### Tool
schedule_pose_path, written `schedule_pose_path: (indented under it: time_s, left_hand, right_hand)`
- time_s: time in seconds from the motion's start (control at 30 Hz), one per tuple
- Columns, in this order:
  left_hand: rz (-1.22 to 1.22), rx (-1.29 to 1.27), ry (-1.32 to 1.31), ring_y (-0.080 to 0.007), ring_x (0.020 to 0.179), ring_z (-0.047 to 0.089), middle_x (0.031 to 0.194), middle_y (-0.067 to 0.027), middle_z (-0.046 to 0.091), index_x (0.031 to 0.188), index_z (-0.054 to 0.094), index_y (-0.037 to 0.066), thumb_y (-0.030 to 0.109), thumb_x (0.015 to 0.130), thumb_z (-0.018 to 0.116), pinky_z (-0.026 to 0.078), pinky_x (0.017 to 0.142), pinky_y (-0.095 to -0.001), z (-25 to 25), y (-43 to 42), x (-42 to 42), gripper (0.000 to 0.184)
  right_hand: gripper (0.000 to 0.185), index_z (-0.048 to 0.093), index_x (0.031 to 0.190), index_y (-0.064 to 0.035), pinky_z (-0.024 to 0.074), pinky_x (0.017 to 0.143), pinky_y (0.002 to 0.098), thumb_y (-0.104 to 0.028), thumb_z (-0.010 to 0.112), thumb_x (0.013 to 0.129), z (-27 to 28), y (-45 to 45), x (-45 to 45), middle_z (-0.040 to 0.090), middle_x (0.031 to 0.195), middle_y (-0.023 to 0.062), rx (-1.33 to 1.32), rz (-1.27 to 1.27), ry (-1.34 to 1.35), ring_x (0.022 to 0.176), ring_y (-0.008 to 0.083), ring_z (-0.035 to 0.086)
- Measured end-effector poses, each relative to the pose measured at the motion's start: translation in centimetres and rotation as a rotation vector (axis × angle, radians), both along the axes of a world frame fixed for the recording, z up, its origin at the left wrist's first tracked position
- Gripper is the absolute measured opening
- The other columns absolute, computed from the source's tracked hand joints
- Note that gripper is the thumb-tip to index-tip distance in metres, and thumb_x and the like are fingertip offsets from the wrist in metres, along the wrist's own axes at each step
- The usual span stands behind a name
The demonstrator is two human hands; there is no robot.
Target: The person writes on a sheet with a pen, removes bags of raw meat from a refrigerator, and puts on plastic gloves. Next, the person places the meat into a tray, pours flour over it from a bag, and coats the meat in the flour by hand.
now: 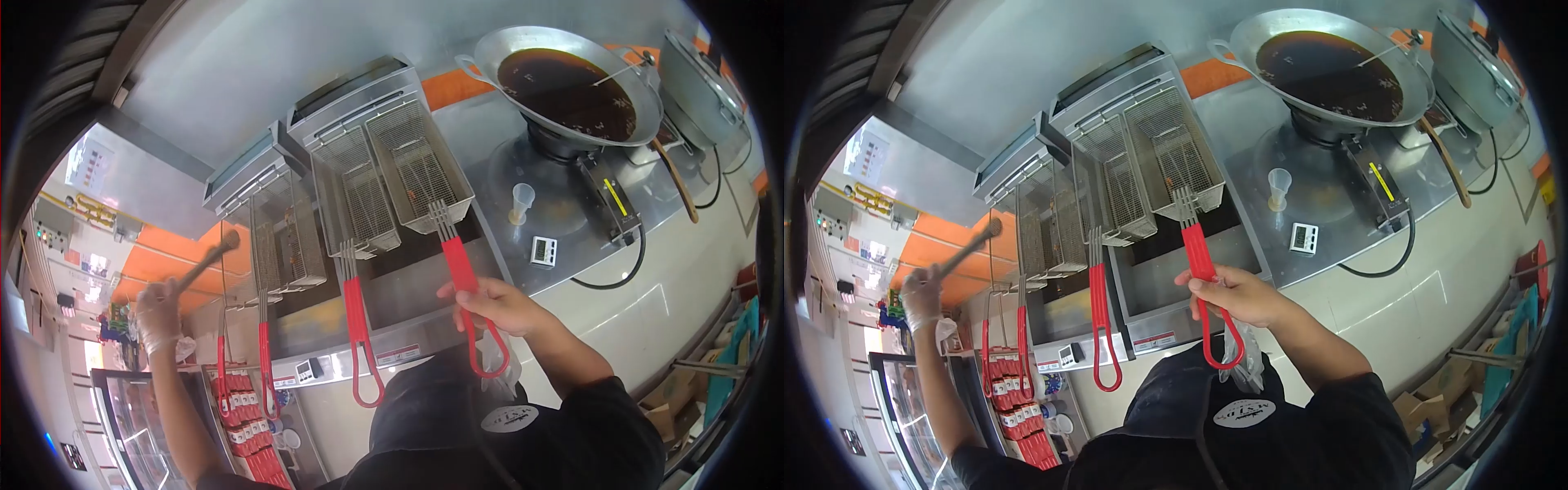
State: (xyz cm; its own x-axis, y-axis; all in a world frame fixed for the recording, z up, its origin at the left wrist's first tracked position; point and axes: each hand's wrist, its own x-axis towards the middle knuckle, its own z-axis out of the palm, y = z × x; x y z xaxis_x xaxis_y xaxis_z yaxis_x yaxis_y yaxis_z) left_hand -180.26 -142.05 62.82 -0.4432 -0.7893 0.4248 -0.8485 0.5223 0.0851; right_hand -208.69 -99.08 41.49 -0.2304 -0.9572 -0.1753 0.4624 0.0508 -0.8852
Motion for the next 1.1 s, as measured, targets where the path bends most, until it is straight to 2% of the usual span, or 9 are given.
schedule_pose_path:
  time_s: [0.1,0.27,0.4,0.57,0.73,0.83,0.9,0.97,1.1]
  left_hand:
    - [-0.16,-0.027,0.168,-0.0201,0.064,0.061,0.067,-0.0111,0.063,0.081,0.067,-0.001,0.027,0.093,0.064,0.048,0.062,-0.0362,2.6,6.4,-5.7,0.031]
    - [-0.671,-0.287,0.174,-0.0255,0.065,0.061,0.069,-0.0138,0.063,0.083,0.068,-0.001,0.03,0.093,0.066,0.048,0.063,-0.0393,-2.9,10.0,-17.2,0.032]
    - [-0.585,0.057,-0.04,-0.0417,0.089,0.063,0.092,-0.024,0.066,0.088,0.068,-0.002,0.034,0.095,0.059,0.048,0.081,-0.0481,-8.3,13.9,-24.5,0.038]
    - [-0.753,-0.005,-0.259,-0.0427,0.101,0.061,0.096,-0.0283,0.064,0.086,0.066,-0.007,0.033,0.095,0.054,0.047,0.09,-0.0489,-18.6,10.5,-27.9,0.043]
    - [-0.705,0.253,-0.44,-0.0434,0.111,0.06,0.111,-0.0309,0.064,0.099,0.067,-0.009,0.037,0.092,0.058,0.046,0.096,-0.0464,-18.6,12.8,-28.5,0.047]
    - [-0.854,0.135,-0.61,-0.0438,0.111,0.061,0.117,-0.0284,0.064,0.105,0.068,-0.006,0.044,0.092,0.054,0.047,0.097,-0.0466,-21.8,9.4,-30.2,0.054]
    - [-0.945,0.019,-0.845,-0.0435,0.116,0.058,0.121,-0.0276,0.063,0.111,0.067,-0.002,0.048,0.095,0.05,0.045,0.101,-0.0479,-18.8,11.9,-29.3,0.055]
    - [-0.877,0.168,-0.484,-0.043,0.118,0.057,0.122,-0.0282,0.061,0.115,0.065,-0.001,0.049,0.096,0.047,0.043,0.102,-0.0497,-14.3,15.3,-25.5,0.056]
    - [-1.151,0.318,-0.087,-0.036,0.117,0.061,0.122,-0.0254,0.064,0.129,0.059,-0.004,0.042,0.093,0.061,0.046,0.1,-0.0415,-6.8,23.3,-17.9,0.058]
  right_hand:
    - [0.06,0.052,0.134,-0.0073,0.0371,0.059,0.0226,-0.056,0.034,0.104,-1.1,0.1,0.4,0.064,0.09,0.0054,-0.074,0.003,-0.095,0.065,0.0072,0.047]
    - [0.082,0.048,0.138,-0.0065,0.0329,0.053,0.0229,-0.071,0.019,0.098,-2.4,1.1,1.6,0.06,0.095,0.0047,-0.04,-0.174,-0.283,0.059,0.0072,0.04]
    - [0.081,0.048,0.138,-0.0063,0.0289,0.049,0.0226,-0.071,0.021,0.098,-3.5,5.6,2.6,0.058,0.093,0.0021,-0.041,-0.326,-0.159,0.056,0.0068,0.035]
    - [0.076,0.051,0.133,-0.0069,0.0259,0.047,0.021,-0.07,0.025,0.099,-4.8,13.2,5.9,0.058,0.094,0.0004,-0.001,-0.541,-0.163,0.055,0.0059,0.033]
    - [0.069,0.051,0.133,-0.0068,0.0259,0.046,0.0195,-0.065,0.03,0.101,-4.8,19.6,11.2,0.058,0.098,0.0015,-0.205,-0.861,-0.375,0.057,0.0056,0.035]
    - [0.066,0.049,0.135,-0.0065,0.0276,0.047,0.0201,-0.061,0.034,0.102,-4.2,21.7,14.2,0.058,0.102,0.0023,-0.38,-0.973,-0.386,0.061,0.0067,0.037]
    - [0.067,0.048,0.137,-0.007,0.0296,0.049,0.0206,-0.062,0.036,0.101,-3.2,21.8,16.2,0.057,0.105,0.0029,-0.43,-1.05,-0.361,0.063,0.0075,0.038]
    - [0.067,0.044,0.142,-0.0072,0.0372,0.057,0.0236,-0.06,0.04,0.1,-2.5,22.9,18.3,0.057,0.114,0.0054,-0.515,-1.106,-0.304,0.071,0.0103,0.045]
    - [0.06,0.04,0.146,-0.0044,0.0433,0.075,0.0311,-0.024,0.049,0.09,0.4,24.1,21.4,0.056,0.127,0.0123,-0.734,-1.208,-0.239,0.089,0.0173,0.054]
